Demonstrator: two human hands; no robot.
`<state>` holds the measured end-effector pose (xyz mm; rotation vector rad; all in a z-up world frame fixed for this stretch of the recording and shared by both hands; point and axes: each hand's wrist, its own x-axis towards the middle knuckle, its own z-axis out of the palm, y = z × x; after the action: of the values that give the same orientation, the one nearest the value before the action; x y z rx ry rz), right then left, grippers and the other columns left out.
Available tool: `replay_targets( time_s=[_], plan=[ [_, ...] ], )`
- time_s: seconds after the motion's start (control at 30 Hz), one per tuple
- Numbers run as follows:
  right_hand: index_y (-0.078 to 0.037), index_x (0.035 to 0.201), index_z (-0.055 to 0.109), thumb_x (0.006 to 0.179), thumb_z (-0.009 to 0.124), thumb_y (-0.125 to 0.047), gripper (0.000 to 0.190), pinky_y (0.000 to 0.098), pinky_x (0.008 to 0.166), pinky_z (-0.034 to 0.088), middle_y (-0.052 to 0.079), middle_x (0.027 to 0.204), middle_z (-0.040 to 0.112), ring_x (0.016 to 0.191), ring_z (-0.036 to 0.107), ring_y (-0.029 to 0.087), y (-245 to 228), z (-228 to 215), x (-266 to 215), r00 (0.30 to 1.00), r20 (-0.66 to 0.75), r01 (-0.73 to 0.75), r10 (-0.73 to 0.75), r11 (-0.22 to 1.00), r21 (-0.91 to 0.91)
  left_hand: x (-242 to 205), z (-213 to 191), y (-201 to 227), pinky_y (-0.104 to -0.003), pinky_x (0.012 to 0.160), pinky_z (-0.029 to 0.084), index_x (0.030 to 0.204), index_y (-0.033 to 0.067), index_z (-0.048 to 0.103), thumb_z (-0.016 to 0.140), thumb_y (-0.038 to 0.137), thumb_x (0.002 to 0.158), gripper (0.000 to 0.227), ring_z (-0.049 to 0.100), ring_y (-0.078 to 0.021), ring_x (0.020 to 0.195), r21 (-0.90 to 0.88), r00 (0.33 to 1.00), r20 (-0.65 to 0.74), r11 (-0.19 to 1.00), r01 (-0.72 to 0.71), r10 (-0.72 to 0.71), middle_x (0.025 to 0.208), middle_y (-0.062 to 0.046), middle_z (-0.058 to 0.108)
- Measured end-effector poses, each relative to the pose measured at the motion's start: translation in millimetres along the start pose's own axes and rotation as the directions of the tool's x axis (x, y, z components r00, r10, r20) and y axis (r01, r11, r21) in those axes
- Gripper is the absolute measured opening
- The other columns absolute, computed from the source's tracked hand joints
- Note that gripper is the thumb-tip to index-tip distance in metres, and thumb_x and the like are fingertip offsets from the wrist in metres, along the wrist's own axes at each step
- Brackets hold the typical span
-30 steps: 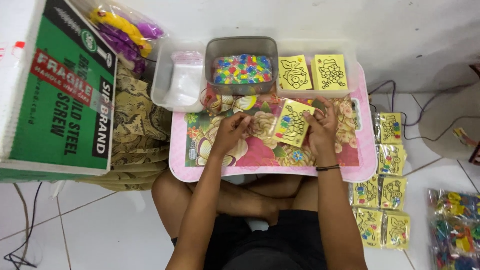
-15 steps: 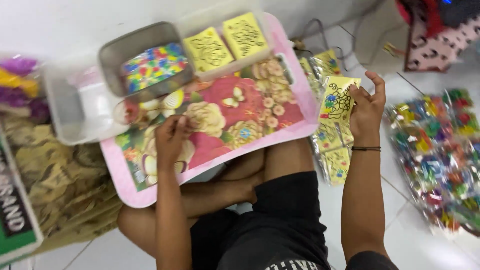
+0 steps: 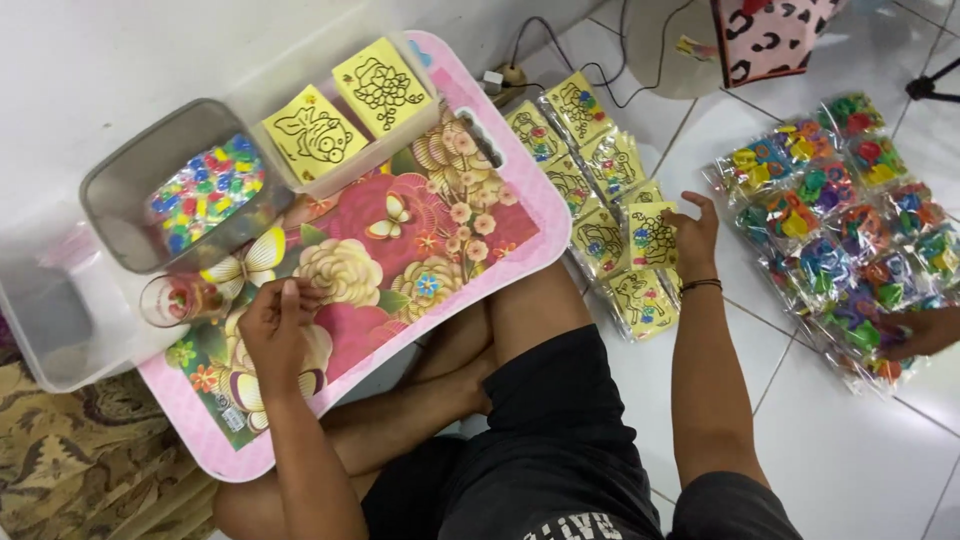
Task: The person fills small plastic bags with colored beads, pairs them with printed cartoon drawing cards, and places them into larger clear pouches before setting the completed sets aside on the floor.
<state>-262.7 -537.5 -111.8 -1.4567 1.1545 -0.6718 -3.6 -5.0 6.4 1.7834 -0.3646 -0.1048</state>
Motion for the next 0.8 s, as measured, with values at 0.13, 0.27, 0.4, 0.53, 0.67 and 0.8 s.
replay_targets(
  time_s=[0.13, 0.27, 0.4, 0.53, 0.67, 0.8],
  plan=[
    [-0.012, 0.133, 0.059, 0.097, 0.07, -0.003, 0.039, 0.0558, 0.115, 0.026, 0.027, 0.154, 0.033, 0.149, 0.022, 0.046, 4.9, -12.2, -3.5, 1.0, -0.003, -0.024, 0.024, 0.999, -0.035, 0.1, 1.1, -2.1, -0.024, 0.065, 0.054, 0.107, 0.0005, 0.07, 0.052, 0.014, 0.115, 0.023, 0.064, -0.0153, 0.075, 0.018, 1.0, 0.002, 1.0, 0.01, -0.01, 0.086, -0.015, 0.071],
    [-0.013, 0.125, 0.059, 0.093, 0.067, -0.004, 0.034, 0.0357, 0.081, 0.043, 0.011, 0.089, 0.065, 0.086, 0.059, 0.017, 15.2, -30.2, -3.1, 1.0, 0.017, 0.022, -0.02, 0.996, -0.091, -1.4, 2.3, -1.5, -0.023, 0.064, 0.052, 0.105, 0.0, 0.069, 0.051, 0.01, 0.115, 0.023, 0.064, -0.0153, 0.073, 0.026, 1.0, -0.009, 1.0, 0.003, -0.003, 0.086, -0.015, 0.071],
    [-0.015, 0.119, 0.06, 0.092, 0.071, -0.008, 0.03, 0.0334, 0.072, 0.044, 0.011, 0.086, 0.069, 0.077, 0.061, 0.015, 44.7, -58.3, 9.9, 0.999, -0.037, -0.012, 0.008, 0.995, -0.095, -1.5, 3.1, -0.2, -0.024, 0.064, 0.052, 0.105, -0.0008, 0.069, 0.051, 0.01, 0.116, 0.023, 0.064, -0.0166, 0.074, 0.025, 1.0, -0.01, 1.0, 0.005, -0.005, 0.087, -0.017, 0.07],
    [-0.011, 0.111, 0.064, 0.088, 0.074, -0.006, 0.026, 0.0407, 0.081, 0.046, 0.013, 0.107, 0.059, 0.091, 0.061, 0.021, 68.4, -80.9, 17.3, 0.996, -0.084, 0.016, -0.028, 0.99, -0.138, -1.3, 3.9, 2.3, -0.024, 0.063, 0.052, 0.105, -0.0007, 0.069, 0.051, 0.008, 0.116, 0.023, 0.064, -0.0169, 0.074, 0.043, 1.0, -0.003, 0.999, 0.003, -0.003, 0.086, -0.016, 0.07],
    [-0.012, 0.112, 0.064, 0.091, 0.07, -0.006, 0.023, 0.0371, 0.075, 0.043, 0.008, 0.094, 0.064, 0.081, 0.059, 0.016, 81.0, -93.7, 26.0, 0.999, -0.034, 0.016, -0.025, 0.966, -0.258, -1.7, 4.5, 5.3, -0.025, 0.066, 0.052, 0.105, -0.0006, 0.069, 0.05, 0.008, 0.116, 0.024, 0.063, -0.017, 0.074, 0.03, 1.0, -0.002, 1.0, -0.01, 0.01, 0.086, -0.017, 0.07],
    [-0.014, 0.116, 0.065, 0.093, 0.069, -0.007, 0.024, 0.0397, 0.068, 0.048, 0.01, 0.083, 0.068, 0.075, 0.063, 0.021, 116.3, -105.5, 42.7, 0.992, 0.073, 0.124, -0.102, 0.864, -0.488, -1.4, 5.6, 7.0, -0.027, 0.069, 0.053, 0.105, -0.0009, 0.069, 0.05, 0.009, 0.116, 0.024, 0.064, -0.0186, 0.073, 0.035, 0.999, 0.0, 0.999, -0.034, 0.034, 0.086, -0.018, 0.07]
  ],
)
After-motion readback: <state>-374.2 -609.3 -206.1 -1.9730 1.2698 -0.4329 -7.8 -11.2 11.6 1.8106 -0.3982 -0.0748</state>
